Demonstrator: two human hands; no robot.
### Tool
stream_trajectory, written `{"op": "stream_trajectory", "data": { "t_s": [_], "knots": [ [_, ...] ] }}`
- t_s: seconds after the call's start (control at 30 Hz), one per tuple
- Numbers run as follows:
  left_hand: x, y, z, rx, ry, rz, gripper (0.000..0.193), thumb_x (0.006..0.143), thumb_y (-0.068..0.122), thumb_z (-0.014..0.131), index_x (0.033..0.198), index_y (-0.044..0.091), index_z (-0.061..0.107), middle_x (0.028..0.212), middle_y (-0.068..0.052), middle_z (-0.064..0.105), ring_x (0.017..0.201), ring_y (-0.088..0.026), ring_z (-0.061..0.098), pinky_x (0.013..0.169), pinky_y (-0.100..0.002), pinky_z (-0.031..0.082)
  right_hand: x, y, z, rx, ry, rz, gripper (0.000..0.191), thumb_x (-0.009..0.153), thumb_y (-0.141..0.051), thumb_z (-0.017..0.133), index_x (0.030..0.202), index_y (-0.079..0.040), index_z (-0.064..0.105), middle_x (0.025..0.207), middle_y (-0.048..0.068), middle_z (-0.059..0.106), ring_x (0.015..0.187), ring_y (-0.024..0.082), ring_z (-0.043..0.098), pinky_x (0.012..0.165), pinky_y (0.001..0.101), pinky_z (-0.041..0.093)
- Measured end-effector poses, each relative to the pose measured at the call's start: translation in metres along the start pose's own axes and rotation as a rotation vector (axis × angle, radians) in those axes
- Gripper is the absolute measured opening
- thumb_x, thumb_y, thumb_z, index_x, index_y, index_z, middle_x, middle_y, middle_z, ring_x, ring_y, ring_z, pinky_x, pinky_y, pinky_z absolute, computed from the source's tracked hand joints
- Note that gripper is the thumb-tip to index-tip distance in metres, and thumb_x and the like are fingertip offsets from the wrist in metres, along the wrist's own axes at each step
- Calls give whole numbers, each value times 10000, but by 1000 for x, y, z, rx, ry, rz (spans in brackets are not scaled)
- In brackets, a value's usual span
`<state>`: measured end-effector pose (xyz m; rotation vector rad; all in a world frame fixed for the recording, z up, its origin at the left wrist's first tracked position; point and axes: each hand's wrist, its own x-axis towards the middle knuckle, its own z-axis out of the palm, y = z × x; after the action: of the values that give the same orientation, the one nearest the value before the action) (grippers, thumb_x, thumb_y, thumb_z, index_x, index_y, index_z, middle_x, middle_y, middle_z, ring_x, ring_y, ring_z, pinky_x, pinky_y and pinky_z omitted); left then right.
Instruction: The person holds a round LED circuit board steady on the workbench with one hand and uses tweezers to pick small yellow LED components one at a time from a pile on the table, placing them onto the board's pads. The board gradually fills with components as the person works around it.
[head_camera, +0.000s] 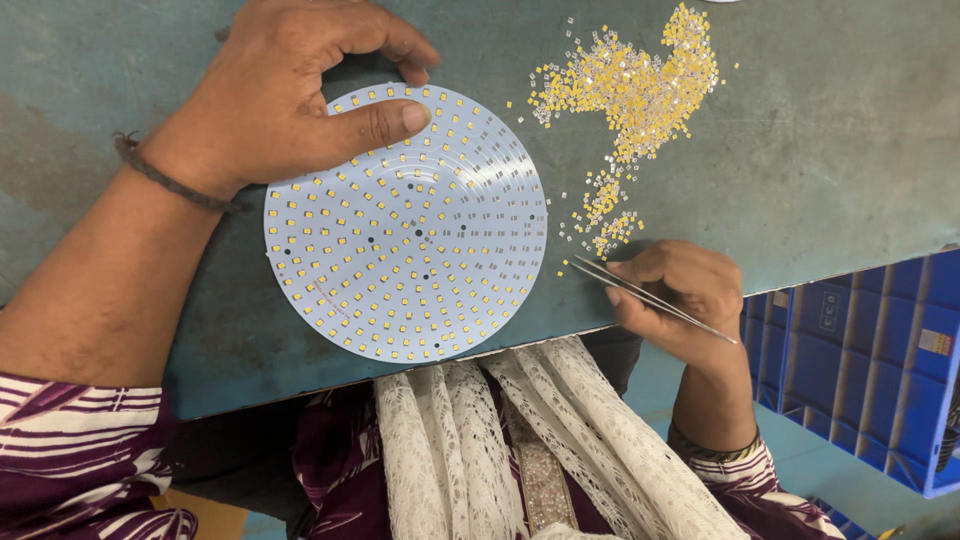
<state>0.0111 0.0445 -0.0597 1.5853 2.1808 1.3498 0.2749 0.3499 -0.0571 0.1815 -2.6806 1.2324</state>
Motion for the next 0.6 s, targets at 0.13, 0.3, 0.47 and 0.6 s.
{"op": "stream_trajectory", "data": {
  "t_s": [0.13,0.3,0.47,0.6],
  "knots": [
    [0,-1,1,5,1,7,331,1010,321,776,1150,25,722,1045,-79,739,987,-213,723,916,-341,562,0,0,0,-26,-9,0,169,794,-88,818,815,-14,667,785,84,715,661,165,675,600,280,494],
    [0,-1,0,4,-8,-20,340,999,330,773,1139,25,724,1031,-79,738,1003,-222,721,901,-341,559,2,-2,2,0,-24,-10,173,829,-97,818,834,-18,664,818,84,722,706,168,695,636,282,516],
    [0,-2,1,-8,-12,-36,345,1000,338,775,1138,26,723,1026,-78,735,993,-216,720,893,-338,560,16,1,3,71,-128,-44,159,814,-97,831,848,-4,706,796,82,740,650,155,686,583,272,502],
    [0,-2,1,-5,-3,1,353,1015,348,771,1152,26,719,1041,-74,736,984,-202,722,918,-333,565,29,5,2,125,-187,-90,145,827,-76,834,868,-12,711,832,82,746,726,171,730,634,277,547]
  ]
}}
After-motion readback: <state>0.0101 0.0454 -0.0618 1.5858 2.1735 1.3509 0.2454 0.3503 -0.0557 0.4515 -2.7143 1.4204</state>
